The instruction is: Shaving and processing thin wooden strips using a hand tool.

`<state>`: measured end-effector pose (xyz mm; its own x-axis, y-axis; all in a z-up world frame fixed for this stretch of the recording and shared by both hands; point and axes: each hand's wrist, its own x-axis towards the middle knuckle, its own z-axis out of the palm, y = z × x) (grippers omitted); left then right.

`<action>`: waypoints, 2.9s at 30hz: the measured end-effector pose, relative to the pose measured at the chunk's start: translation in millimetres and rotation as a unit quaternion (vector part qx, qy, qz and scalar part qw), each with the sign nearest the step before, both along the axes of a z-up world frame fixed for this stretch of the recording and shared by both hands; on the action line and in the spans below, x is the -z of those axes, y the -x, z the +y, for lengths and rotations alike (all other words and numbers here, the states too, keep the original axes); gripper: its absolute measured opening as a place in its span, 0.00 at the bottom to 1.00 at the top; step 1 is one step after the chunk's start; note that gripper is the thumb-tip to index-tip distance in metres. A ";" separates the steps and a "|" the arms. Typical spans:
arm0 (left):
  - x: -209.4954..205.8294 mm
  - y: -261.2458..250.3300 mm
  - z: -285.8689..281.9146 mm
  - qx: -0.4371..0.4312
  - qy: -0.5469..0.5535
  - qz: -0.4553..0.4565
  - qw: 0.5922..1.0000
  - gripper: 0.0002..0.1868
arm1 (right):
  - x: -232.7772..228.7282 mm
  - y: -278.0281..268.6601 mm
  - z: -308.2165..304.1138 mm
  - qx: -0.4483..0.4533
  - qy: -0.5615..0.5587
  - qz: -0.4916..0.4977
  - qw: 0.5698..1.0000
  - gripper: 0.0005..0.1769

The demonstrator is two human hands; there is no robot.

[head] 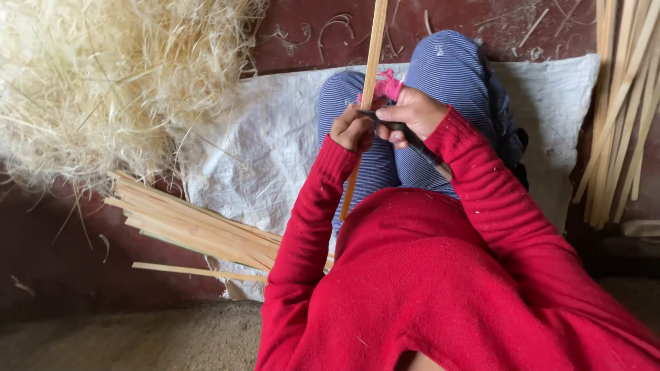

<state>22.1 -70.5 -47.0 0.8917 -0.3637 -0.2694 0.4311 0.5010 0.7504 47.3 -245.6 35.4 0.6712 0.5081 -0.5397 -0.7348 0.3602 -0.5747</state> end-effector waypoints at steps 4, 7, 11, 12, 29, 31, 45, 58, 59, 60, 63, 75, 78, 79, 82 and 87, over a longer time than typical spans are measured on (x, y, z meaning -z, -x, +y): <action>9.3 -1.1 -16.7 0.026 -0.229 -0.062 0.971 0.08 | 4.3 -3.9 -26.6 0.002 0.029 -0.019 0.999 0.11; 2.0 -11.9 -28.9 0.069 -0.404 -0.085 0.908 0.13 | 4.0 -8.2 -47.1 0.002 0.052 -0.022 0.998 0.06; -28.4 -23.1 -39.8 0.116 -0.477 -0.150 0.858 0.17 | -8.5 -9.6 -61.7 0.008 0.067 -0.017 0.998 0.03; -30.0 -24.2 -43.5 0.113 -0.478 -0.150 0.858 0.17 | -10.1 -10.0 -64.1 0.006 0.067 -0.019 0.998 0.03; -72.8 2.0 -42.4 0.015 -0.486 -0.149 0.861 0.21 | 10.6 -4.4 -51.9 -0.001 0.080 -0.063 0.995 0.10; 5.9 1.2 -49.5 -0.003 -0.493 -0.173 0.853 0.20 | 19.4 -5.0 -51.3 -0.007 0.073 -0.055 0.996 0.12; 51.7 -0.3 -43.3 0.062 -0.596 -0.215 0.772 0.12 | 45.0 -13.4 -69.0 -0.019 0.009 0.035 0.999 0.18; 34.0 12.5 -57.1 0.067 -0.621 -0.181 0.760 0.20 | 63.0 -4.6 -81.8 -0.031 0.034 0.076 0.996 0.13; 23.7 12.8 -57.4 0.071 -0.620 -0.169 0.763 0.20 | 59.8 -5.8 -81.2 -0.036 0.050 0.072 0.996 0.11; 15.8 15.8 -53.0 0.070 -0.621 -0.167 0.763 0.20 | 53.9 -13.3 -86.0 -0.039 0.050 0.072 0.995 0.11; 0.5 42.1 -47.8 0.156 -0.655 -0.159 0.722 0.30 | 66.7 -29.9 -134.9 -0.041 0.213 -0.009 0.976 0.07; -84.9 11.9 -43.8 0.053 -0.558 -0.240 0.793 0.17 | -27.8 -28.7 -107.2 0.109 0.104 0.029 0.988 0.17; -114.7 3.4 -46.0 -0.001 -0.552 -0.301 0.777 0.10 | -32.6 -15.9 -81.9 -0.004 0.029 -0.023 0.999 0.22; -126.1 2.4 -44.3 -0.010 -0.572 -0.343 0.745 0.08 | -39.5 -14.5 -77.0 0.004 0.055 -0.044 0.998 0.17; -151.8 1.2 -39.4 -0.020 -0.589 -0.435 0.681 0.07 | -61.9 -23.7 -84.5 0.040 0.043 -0.101 0.993 0.15; -167.6 26.6 -18.8 -0.017 -0.584 -0.414 0.698 0.05 | -98.3 -46.6 -135.2 0.069 -0.005 -0.081 0.994 0.10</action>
